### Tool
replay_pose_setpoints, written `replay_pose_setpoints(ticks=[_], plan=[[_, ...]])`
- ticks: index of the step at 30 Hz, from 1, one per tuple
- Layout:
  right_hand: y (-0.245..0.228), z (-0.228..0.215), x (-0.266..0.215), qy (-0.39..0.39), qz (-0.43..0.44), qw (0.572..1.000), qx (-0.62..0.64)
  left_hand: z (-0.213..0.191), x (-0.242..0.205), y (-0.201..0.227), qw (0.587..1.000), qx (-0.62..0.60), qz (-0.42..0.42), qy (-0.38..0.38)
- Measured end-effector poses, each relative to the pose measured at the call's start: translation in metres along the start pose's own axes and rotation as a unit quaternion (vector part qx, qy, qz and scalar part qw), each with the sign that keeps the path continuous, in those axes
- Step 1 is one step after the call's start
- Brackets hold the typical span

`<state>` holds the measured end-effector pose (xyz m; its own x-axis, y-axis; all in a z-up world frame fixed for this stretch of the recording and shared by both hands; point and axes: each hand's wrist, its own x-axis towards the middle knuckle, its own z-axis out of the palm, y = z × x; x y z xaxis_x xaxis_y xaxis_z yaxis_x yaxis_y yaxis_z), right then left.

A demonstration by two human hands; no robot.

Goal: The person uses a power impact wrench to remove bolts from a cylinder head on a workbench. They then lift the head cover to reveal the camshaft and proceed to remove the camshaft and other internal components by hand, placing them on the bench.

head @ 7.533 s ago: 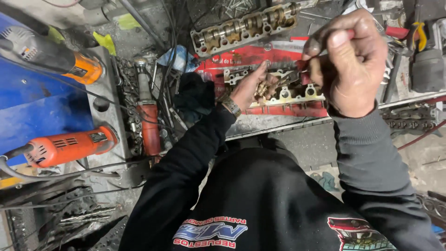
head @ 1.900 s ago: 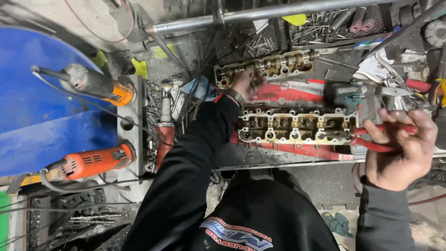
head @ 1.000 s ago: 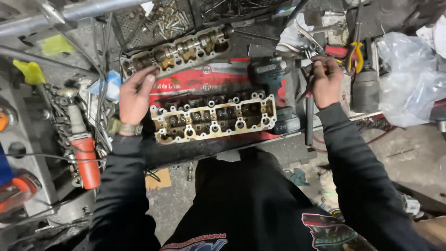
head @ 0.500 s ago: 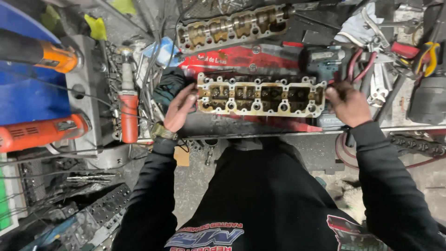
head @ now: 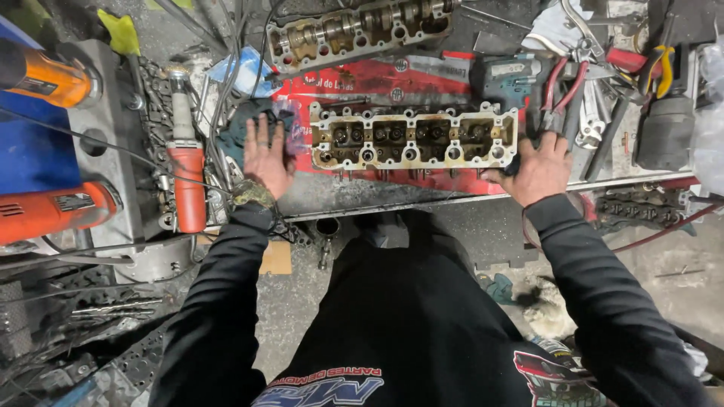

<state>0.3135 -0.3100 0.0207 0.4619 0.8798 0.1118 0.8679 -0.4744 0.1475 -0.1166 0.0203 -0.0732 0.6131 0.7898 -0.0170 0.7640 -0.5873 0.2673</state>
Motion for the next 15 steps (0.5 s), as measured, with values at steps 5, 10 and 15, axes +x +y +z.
replay_pose_setpoints(ticks=[5, 10, 15], plan=[[0.020, 0.041, 0.005, -0.120, 0.039, 0.985, 0.116, 0.015, -0.002, -0.074, 0.993, 0.102, -0.056, 0.006], [0.059, 0.078, -0.011, -0.046, -0.013, 0.994, 0.096, 0.080, 0.008, -0.167, 0.980, 0.176, -0.051, 0.076], [0.058, 0.076, -0.013, -0.007, -0.021, 0.988, 0.155, 0.037, 0.019, -0.097, 0.961, 0.197, -0.146, 0.125]])
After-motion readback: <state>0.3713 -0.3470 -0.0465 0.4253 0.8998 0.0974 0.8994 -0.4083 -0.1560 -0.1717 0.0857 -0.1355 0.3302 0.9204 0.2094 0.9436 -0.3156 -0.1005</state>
